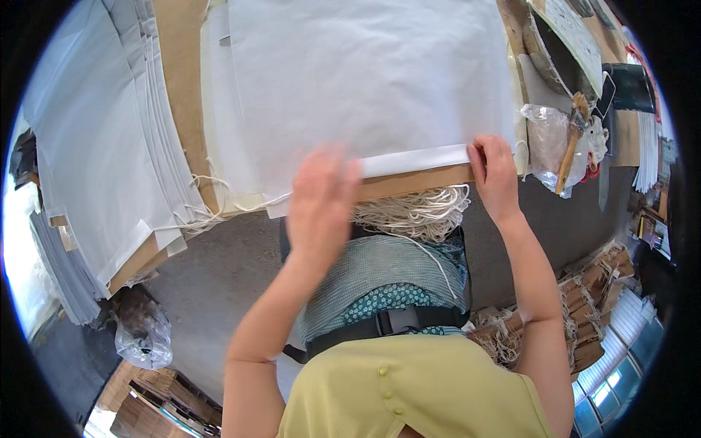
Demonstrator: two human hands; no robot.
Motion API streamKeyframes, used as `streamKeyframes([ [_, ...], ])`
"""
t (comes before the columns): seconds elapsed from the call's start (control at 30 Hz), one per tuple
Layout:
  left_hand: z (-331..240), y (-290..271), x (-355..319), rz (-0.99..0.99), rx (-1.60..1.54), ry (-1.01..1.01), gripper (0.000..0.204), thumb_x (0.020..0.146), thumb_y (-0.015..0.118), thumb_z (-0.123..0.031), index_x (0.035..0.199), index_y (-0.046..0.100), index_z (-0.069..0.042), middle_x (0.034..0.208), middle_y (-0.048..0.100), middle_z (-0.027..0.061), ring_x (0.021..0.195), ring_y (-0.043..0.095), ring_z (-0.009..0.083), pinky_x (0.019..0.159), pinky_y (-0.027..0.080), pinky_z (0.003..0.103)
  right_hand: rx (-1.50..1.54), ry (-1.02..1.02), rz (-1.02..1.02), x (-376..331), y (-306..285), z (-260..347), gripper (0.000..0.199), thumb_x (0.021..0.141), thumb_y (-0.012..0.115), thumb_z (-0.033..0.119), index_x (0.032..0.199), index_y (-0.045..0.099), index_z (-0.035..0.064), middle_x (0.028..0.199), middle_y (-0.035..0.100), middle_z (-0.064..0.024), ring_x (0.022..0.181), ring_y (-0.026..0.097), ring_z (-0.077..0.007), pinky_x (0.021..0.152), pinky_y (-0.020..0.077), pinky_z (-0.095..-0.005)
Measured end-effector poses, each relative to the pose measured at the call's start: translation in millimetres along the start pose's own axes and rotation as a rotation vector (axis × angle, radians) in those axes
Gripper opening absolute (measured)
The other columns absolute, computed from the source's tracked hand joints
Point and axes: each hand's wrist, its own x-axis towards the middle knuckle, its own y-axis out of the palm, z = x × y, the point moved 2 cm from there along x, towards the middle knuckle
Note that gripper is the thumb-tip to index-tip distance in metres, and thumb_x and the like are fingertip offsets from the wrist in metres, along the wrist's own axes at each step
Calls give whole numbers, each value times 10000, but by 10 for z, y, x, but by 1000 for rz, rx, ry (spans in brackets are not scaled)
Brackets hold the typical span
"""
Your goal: The person repeatedly applies glue to the edge of a white paper sheet using a brush, then places a string along the glued edge and folds the paper over to secure it. The person stacks the finished sheets and repeats the process with new sheets from a pile.
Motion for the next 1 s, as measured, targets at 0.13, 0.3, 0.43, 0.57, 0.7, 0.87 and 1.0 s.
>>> streamKeyframes([
  [0.13,-159,78,-85,197,-105,27,660,888,699,-214,1518,502,-224,1621,398,63,1522,318,318,1241,288,455,-31,11,-21,-59,14,2,133,940,662,57,1029,563,44,973,588,-134,956,563,-347,844,463,-440],
  [0.3,4,54,-216,188,-12,8,719,879,718,-266,1550,460,-257,1655,351,18,1527,308,323,1239,289,471,-417,-114,-151,-51,19,348,164,929,665,100,1083,609,86,1130,638,-104,1156,590,-306,972,454,-433],
  [0.43,-22,43,-206,173,13,-3,689,871,726,-250,1522,501,-283,1652,355,25,1520,308,356,1228,309,487,-63,-346,199,-295,295,904,531,917,644,127,1439,560,74,1519,532,-102,1423,482,-295,1194,362,-435],
  [0.57,103,-136,-285,185,-20,-82,707,843,756,-208,1506,521,-275,1644,364,57,1512,305,393,1212,335,492,-117,-167,185,-343,111,488,581,912,711,220,1448,560,55,1551,499,-111,1461,443,-239,1212,346,-418],
  [0.7,386,-374,-403,133,-370,-289,655,872,739,-131,1491,525,-151,1647,346,132,1504,338,372,1193,354,457,-69,-11,162,-373,-226,46,561,926,709,164,1452,555,42,1553,492,-133,1460,441,-277,1196,363,-413],
  [0.87,667,-375,-555,-323,-1315,-1141,296,1006,633,-180,1259,598,-29,1293,617,157,992,679,191,785,573,316,476,542,-49,-258,-348,-83,566,932,719,89,1462,533,19,1352,620,-118,1243,586,-212,1052,473,-333],
  [1.0,825,-582,-511,233,-1192,-1052,162,1030,617,-184,1033,617,-22,772,640,36,596,582,96,518,473,264,679,681,171,-258,-278,-62,222,953,723,196,994,604,12,713,588,-9,446,507,-84,385,373,-219],
])
